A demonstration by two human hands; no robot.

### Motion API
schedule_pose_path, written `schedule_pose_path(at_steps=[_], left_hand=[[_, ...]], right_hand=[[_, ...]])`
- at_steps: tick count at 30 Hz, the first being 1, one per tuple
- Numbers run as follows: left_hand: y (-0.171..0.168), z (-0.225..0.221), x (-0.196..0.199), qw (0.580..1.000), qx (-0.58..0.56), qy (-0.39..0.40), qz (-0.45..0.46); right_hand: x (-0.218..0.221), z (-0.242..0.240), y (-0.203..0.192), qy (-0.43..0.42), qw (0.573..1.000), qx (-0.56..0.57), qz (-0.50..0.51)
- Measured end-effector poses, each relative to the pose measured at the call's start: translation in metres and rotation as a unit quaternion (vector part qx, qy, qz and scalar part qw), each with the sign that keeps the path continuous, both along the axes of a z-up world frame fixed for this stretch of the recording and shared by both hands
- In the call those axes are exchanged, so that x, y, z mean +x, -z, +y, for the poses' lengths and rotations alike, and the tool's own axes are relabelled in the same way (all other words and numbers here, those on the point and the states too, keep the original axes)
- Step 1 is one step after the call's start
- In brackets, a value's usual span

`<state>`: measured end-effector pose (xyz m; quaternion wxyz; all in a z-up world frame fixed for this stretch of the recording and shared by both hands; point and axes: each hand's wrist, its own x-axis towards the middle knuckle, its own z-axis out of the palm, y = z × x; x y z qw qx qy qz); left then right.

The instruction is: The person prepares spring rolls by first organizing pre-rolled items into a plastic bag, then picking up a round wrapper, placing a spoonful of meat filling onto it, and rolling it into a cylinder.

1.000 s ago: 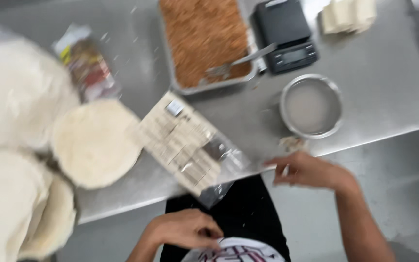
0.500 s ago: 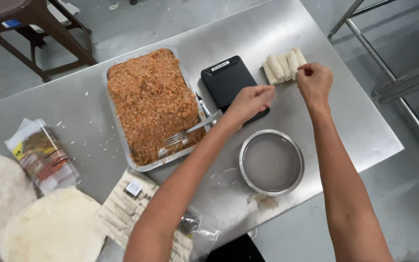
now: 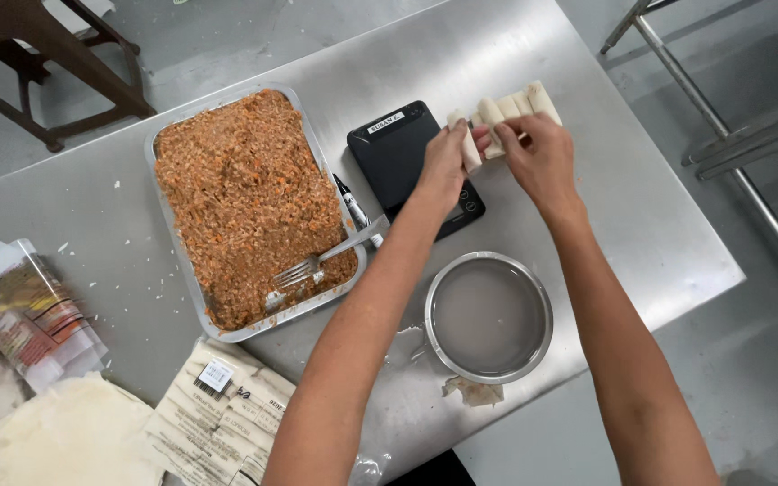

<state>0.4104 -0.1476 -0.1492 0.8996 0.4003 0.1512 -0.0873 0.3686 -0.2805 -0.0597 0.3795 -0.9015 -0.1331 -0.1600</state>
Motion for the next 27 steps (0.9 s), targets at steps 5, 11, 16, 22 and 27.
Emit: schedule_pose_path(at_steps=[5, 11, 16, 22, 27], left_hand=[[-0.018, 0.028, -0.018, 0.997, -0.074, 0.024, 0.01], [-0.005, 0.029, -0.015, 0.997, -0.041, 0.041, -0.041], [-0.003, 0.018, -0.025, 0.998, -0.031, 0.029, -0.056], [-0.01, 0.013, -0.044, 0.996, 0.032, 0.022, -0.083], [0.003, 0.024, -0.037, 0.996, 0.066, 0.013, -0.057]], right_hand=[[0.041, -0.001, 0.039, 0.058, 0.981, -0.183, -0.024], [-0.008, 0.018, -0.011, 0.013, 0.954, 0.258, 0.153], [-0.036, 0.026, -0.007, -0.024, 0.933, 0.314, 0.172], [-0.046, 0.03, -0.004, -0.034, 0.967, 0.235, 0.088], [-0.055, 0.031, -0.027, -0.076, 0.954, 0.229, 0.176]])
